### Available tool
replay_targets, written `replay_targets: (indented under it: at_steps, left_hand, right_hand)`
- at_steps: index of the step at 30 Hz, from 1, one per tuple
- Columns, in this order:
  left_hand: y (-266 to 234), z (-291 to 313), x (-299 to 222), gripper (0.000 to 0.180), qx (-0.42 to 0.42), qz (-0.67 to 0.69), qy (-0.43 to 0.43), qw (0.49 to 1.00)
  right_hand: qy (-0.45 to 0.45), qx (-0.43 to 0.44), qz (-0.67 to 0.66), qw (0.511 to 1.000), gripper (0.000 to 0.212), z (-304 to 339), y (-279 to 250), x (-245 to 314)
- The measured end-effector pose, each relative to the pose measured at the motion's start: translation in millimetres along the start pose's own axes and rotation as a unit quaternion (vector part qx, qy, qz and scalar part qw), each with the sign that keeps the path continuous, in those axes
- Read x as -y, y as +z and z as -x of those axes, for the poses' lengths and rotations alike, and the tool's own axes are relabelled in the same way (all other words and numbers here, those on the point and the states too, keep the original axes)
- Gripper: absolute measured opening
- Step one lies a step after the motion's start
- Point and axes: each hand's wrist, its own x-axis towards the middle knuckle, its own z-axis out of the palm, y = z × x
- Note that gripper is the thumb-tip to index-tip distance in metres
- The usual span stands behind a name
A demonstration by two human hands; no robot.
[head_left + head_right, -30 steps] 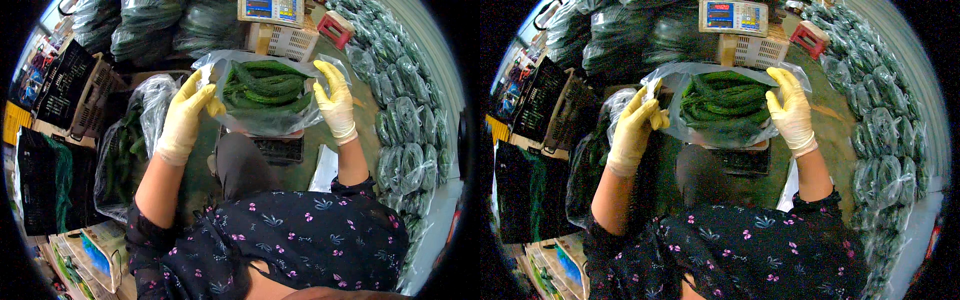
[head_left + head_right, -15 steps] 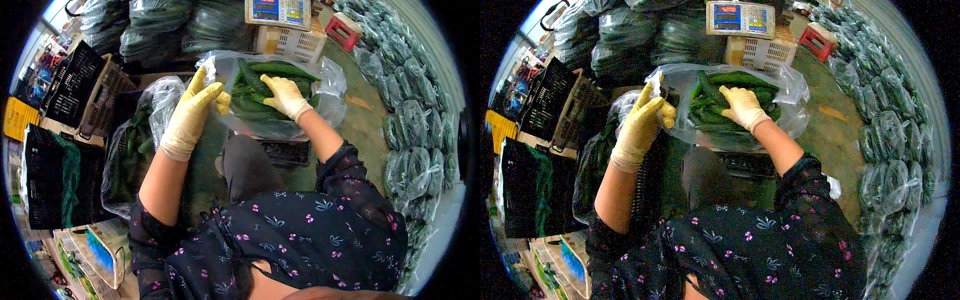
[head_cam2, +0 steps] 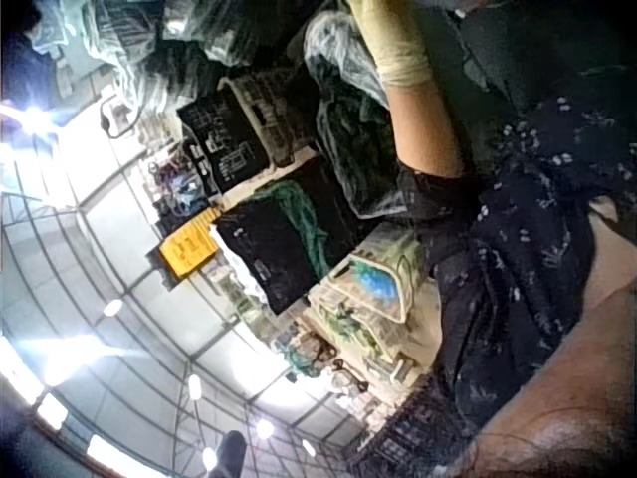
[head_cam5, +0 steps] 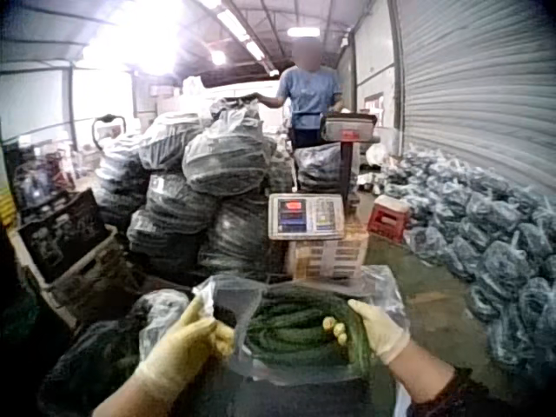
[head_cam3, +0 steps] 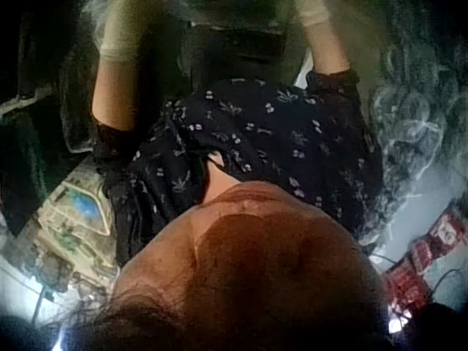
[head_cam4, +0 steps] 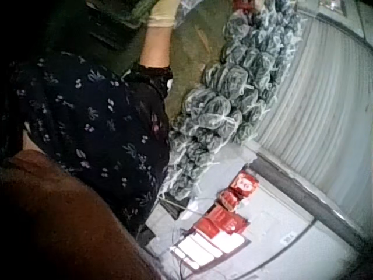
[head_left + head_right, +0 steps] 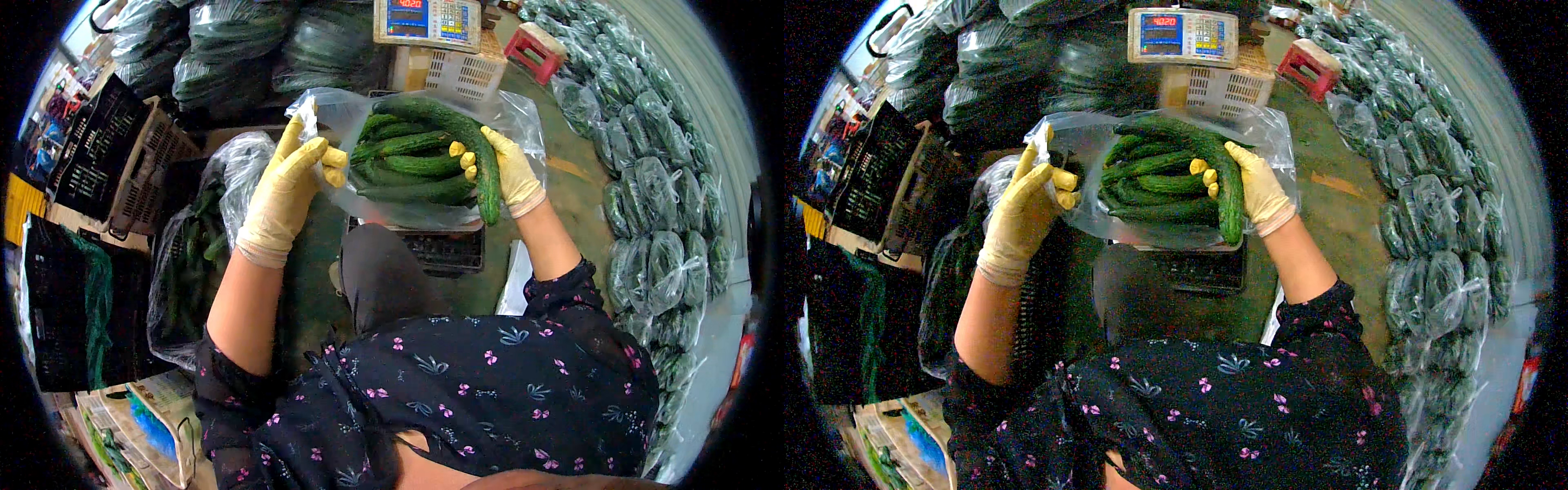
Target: The person picks up cucumbers from a large container, places them into a clear plastic bag on a scale to weigh them, and then ties and sets the bag aside.
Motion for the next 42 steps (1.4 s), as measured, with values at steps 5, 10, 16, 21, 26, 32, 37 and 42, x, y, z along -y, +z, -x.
replay_targets:
  at_steps: [5, 10, 16, 21, 26, 32, 37, 42]
  left_hand:
    - [1, 0, -1, 0.053, -0.001, -0.044, -0.014, 0.999]
    - [4, 6, -3, 0.055, -0.005, -0.048, -0.007, 0.999]
    - [-3, 4, -1, 0.062, -0.009, -0.033, -0.019, 0.999]
    - [1, 4, 3, 0.065, -0.017, -0.032, -0.017, 0.999]
    - [-14, 14, 2, 0.054, -0.026, -0.047, 0.006, 0.999]
    - [-21, 35, -2, 0.067, -0.074, -0.198, 0.082, 0.974]
    - [-50, 111, 18, 0.063, -0.168, -0.149, 0.011, 0.974]
    - [-144, 224, 27, 0.051, -0.444, 0.060, 0.049, 0.893]
  right_hand:
    - [0.028, 0.004, -0.015, 0.999, 0.043, -6, -4, -4]
    - [0.046, 0.028, 0.008, 0.998, 0.045, -15, 7, -2]
    - [0.065, 0.050, 0.148, 0.985, 0.043, -34, 20, 3]
    - [-0.197, 0.138, 0.754, 0.612, 0.048, -41, 30, -27]
    - [-0.106, 0.142, 0.879, 0.442, 0.060, -39, 43, -51]
    - [-0.124, 0.110, 0.834, 0.526, 0.054, -44, 56, -48]
    - [-0.150, 0.002, 0.774, 0.615, 0.036, -48, 25, -20]
    - [-0.384, 0.025, 0.659, 0.646, 0.027, 1, 167, -19]
